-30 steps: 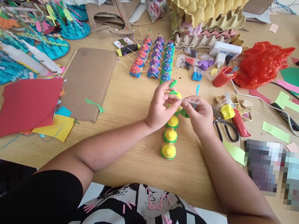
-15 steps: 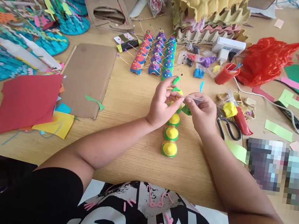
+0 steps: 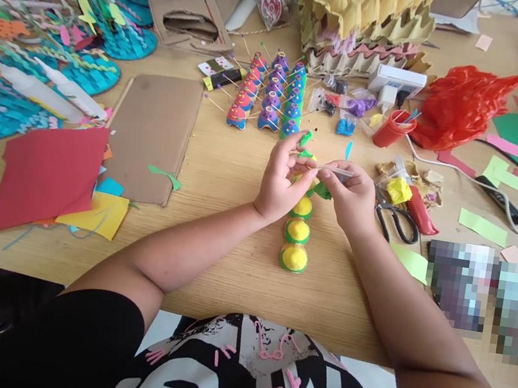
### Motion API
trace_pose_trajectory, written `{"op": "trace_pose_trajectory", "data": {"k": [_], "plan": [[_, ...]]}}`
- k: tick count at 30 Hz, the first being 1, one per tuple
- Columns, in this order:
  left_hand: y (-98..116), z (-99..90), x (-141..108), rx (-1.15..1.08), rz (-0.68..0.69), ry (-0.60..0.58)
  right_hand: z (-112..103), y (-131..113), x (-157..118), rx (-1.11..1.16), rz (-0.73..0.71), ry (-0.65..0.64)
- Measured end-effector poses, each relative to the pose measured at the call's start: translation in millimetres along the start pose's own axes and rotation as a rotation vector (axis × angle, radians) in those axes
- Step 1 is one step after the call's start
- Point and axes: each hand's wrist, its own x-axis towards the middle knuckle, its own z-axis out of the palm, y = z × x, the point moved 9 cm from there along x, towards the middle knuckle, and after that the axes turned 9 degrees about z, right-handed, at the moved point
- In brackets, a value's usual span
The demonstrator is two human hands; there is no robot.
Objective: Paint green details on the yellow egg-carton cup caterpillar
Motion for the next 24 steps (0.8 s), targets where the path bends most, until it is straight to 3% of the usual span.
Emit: {"op": "trace_pose_trajectory", "data": {"k": [9, 17, 24], "plan": [[5, 1.2, 2, -0.019, -0.037, 0.013, 1, -1, -1, 0.034, 0.013, -0.032], [4, -1.9, 4, -0.008, 0.002, 0.042, 4, 16, 6, 0.207, 0.071, -0.098], [2, 1.3, 2, 0.008, -0.044, -0.015, 4, 19, 6, 0.215, 0.073, -0.106]]}}
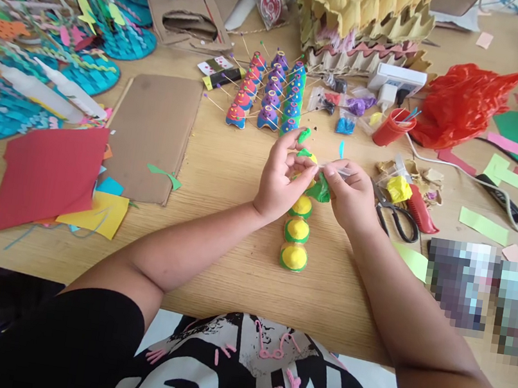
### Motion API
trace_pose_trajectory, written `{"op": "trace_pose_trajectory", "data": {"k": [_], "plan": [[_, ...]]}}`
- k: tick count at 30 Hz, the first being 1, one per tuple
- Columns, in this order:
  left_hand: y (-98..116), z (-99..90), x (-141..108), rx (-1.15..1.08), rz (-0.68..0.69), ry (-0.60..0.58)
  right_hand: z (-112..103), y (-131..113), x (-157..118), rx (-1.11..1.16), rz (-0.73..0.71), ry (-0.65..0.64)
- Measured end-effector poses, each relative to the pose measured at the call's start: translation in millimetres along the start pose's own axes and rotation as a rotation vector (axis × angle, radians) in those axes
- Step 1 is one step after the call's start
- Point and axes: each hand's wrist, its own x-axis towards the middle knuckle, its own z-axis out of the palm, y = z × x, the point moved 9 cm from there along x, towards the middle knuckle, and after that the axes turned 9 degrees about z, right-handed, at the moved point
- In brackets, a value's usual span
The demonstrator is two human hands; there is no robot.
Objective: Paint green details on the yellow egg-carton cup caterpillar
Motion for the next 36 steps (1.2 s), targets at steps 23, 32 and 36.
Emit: {"op": "trace_pose_trajectory", "data": {"k": [23, 32, 36], "plan": [[-1, -3.3, 0, 0.005, -0.008, 0.042, -11, -8, 1, -0.076, -0.074, 0.12], [6, -1.3, 2, 0.032, 0.059, 0.005, -10, -19, -4, -0.179, -0.14, 0.125], [1, -3.4, 2, 0.008, -0.034, 0.03, -11, -24, -6, -0.261, -0.161, 0.147]]}}
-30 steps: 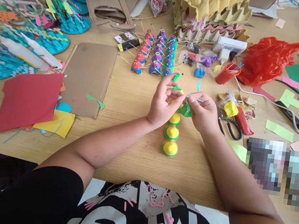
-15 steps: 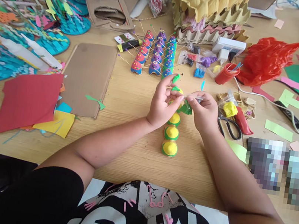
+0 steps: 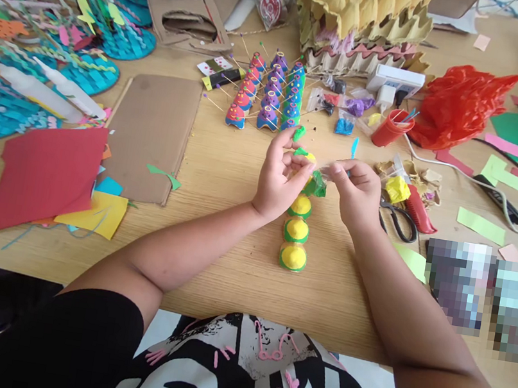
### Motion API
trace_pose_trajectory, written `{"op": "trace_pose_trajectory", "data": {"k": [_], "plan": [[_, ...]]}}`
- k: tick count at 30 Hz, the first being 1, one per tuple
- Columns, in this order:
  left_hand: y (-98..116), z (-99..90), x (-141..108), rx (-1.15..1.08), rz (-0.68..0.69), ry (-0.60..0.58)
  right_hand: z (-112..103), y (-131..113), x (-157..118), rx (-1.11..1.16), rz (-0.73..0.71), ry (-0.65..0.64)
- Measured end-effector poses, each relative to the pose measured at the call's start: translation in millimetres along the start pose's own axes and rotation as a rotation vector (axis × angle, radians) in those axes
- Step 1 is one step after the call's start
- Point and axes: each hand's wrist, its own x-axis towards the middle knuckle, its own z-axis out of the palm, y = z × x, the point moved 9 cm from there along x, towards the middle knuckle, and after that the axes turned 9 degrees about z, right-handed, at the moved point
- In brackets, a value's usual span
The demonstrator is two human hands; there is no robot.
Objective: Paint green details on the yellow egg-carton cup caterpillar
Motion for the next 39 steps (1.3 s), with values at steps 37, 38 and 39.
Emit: {"op": "trace_pose_trajectory", "data": {"k": [37, 38, 39], "plan": [[-8, -0.9, -5, -0.016, 0.031, -0.028, 1, -14, 0, -0.086, -0.041, -0.057], [-8, -1.4, -5, -0.021, 0.026, -0.017, 1, -14, 0, -0.078, -0.039, -0.063], [-8, -2.0, -5, -0.027, 0.017, -0.004, 1, -14, 0, -0.071, -0.035, -0.068]]}}
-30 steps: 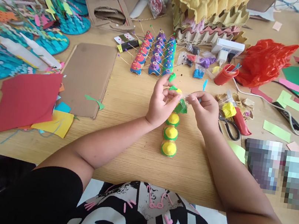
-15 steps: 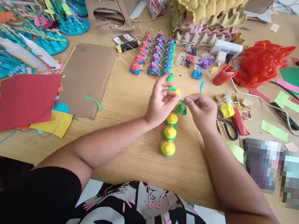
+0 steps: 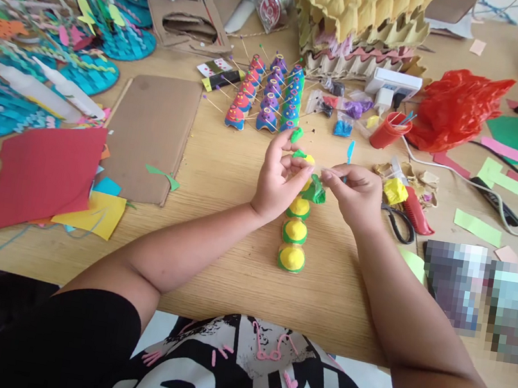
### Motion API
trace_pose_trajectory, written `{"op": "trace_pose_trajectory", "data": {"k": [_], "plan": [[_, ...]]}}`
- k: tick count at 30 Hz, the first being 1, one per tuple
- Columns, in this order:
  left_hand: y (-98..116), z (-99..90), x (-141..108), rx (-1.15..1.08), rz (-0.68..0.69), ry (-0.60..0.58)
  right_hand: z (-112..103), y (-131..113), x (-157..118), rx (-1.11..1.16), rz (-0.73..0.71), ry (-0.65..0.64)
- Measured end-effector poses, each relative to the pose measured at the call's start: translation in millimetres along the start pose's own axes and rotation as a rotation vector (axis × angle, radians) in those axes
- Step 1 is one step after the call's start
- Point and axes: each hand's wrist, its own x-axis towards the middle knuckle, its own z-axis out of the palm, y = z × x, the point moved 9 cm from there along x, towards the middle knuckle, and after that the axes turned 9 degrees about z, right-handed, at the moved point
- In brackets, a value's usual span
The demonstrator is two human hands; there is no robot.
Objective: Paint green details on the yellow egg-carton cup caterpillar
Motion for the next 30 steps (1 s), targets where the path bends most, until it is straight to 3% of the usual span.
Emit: {"op": "trace_pose_trajectory", "data": {"k": [11, 23, 30], "plan": [[1, -8.6, 3, -0.034, -0.058, 0.082, 0, 19, 7, 0.17, 0.072, -0.013], [-2, -6.1, 0, -0.029, -0.111, 0.08, -6, 6, 4, 0.119, -0.099, 0.027], [0, -4.5, 1, -0.031, -0.068, 0.051, 2, 11, 5, 0.081, -0.009, -0.045]]}}
